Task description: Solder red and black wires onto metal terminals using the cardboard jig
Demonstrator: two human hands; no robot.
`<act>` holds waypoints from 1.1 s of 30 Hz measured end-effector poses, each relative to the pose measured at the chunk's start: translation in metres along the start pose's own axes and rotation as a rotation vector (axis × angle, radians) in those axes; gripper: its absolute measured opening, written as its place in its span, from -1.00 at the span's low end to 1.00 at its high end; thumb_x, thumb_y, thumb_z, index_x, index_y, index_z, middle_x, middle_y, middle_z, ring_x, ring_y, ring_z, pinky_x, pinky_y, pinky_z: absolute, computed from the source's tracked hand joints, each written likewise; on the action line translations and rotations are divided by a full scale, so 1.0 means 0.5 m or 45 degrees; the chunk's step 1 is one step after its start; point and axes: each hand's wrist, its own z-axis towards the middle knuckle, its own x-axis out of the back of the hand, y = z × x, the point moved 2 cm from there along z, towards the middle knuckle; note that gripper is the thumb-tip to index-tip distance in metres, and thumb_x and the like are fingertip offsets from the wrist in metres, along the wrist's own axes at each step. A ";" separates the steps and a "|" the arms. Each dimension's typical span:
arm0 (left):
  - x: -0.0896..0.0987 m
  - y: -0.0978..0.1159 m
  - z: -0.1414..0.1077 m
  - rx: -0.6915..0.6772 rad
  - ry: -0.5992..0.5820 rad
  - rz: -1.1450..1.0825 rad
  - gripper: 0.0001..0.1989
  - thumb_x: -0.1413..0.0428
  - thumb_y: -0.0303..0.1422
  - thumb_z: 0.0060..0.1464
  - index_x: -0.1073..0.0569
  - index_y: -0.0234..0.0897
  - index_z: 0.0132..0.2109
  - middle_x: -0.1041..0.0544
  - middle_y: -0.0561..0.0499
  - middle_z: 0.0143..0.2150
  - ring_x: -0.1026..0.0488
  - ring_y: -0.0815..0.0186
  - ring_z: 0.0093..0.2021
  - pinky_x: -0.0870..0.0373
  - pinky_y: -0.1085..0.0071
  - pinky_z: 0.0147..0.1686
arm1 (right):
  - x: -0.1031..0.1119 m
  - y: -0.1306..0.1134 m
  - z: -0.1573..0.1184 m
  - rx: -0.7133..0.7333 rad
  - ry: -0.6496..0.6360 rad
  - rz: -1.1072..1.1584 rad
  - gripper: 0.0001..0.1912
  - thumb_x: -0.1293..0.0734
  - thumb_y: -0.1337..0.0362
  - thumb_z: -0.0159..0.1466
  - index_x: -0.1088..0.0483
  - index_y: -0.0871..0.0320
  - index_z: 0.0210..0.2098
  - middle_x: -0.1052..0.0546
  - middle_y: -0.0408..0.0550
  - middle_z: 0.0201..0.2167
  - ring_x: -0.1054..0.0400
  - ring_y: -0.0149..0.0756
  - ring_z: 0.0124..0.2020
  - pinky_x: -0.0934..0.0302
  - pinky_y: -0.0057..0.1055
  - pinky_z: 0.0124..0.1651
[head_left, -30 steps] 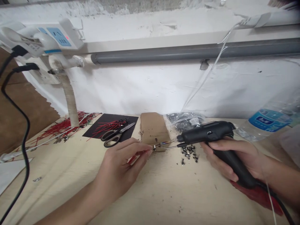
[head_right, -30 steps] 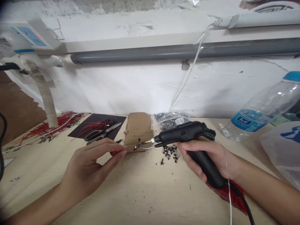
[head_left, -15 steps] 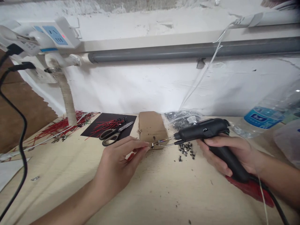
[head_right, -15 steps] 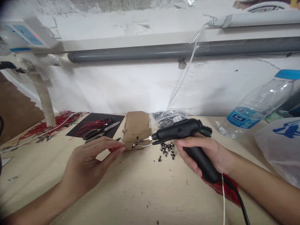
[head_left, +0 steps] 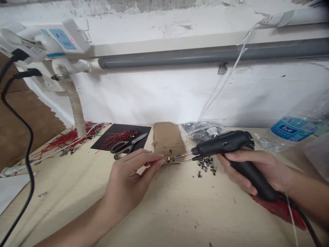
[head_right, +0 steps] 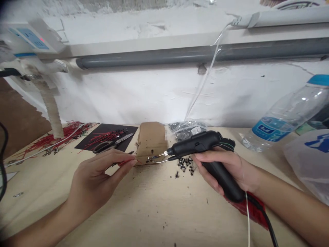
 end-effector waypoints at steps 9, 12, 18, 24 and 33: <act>-0.004 -0.001 -0.007 0.039 -0.045 0.003 -0.88 -0.25 -0.47 0.31 -0.63 -0.13 -0.11 -0.69 0.07 -0.25 -0.59 0.39 -0.34 -0.46 0.50 -0.44 | -0.007 -0.004 -0.001 -0.006 0.003 -0.006 -0.63 -0.46 -0.06 0.24 -0.53 0.14 -0.42 -0.47 -0.12 -0.77 -0.28 -0.39 -0.82 -0.24 -0.57 -0.75; -0.003 -0.001 -0.007 0.037 -0.037 0.013 -0.89 -0.25 -0.45 0.31 -0.63 -0.13 -0.11 -0.69 0.07 -0.24 -0.60 0.38 -0.33 -0.48 0.48 -0.43 | -0.007 -0.005 -0.001 -0.015 0.004 -0.002 -0.62 -0.47 -0.06 0.24 -0.52 0.14 -0.43 -0.47 -0.12 -0.77 -0.28 -0.39 -0.82 -0.24 -0.58 -0.75; -0.003 0.005 -0.005 0.021 -0.034 0.017 -0.89 -0.26 -0.47 0.30 -0.63 -0.13 -0.12 -0.70 0.08 -0.24 -0.60 0.39 -0.34 -0.45 0.49 -0.47 | -0.011 -0.007 -0.001 -0.025 -0.010 -0.015 -0.61 -0.48 -0.07 0.22 -0.53 0.15 -0.44 -0.46 -0.11 -0.77 -0.28 -0.41 -0.81 -0.23 -0.59 -0.75; -0.006 0.004 -0.007 0.021 -0.037 0.031 -0.88 -0.27 -0.48 0.29 -0.62 -0.13 -0.12 -0.70 0.10 -0.25 -0.60 0.39 -0.35 -0.45 0.48 -0.46 | -0.015 -0.010 -0.002 -0.007 -0.015 -0.017 -0.64 -0.47 -0.05 0.23 -0.54 0.13 -0.43 -0.46 -0.12 -0.77 -0.26 -0.42 -0.80 -0.24 -0.58 -0.74; -0.009 -0.004 -0.013 0.027 -0.042 -0.032 -0.82 -0.30 -0.50 0.26 -0.65 -0.08 -0.10 -0.72 0.13 -0.21 -0.63 0.39 -0.29 -0.52 0.49 -0.38 | -0.019 -0.011 -0.002 0.023 -0.042 -0.063 -0.59 -0.44 -0.07 0.27 -0.53 0.16 -0.46 -0.45 -0.11 -0.78 -0.26 -0.45 -0.79 -0.18 -0.61 -0.70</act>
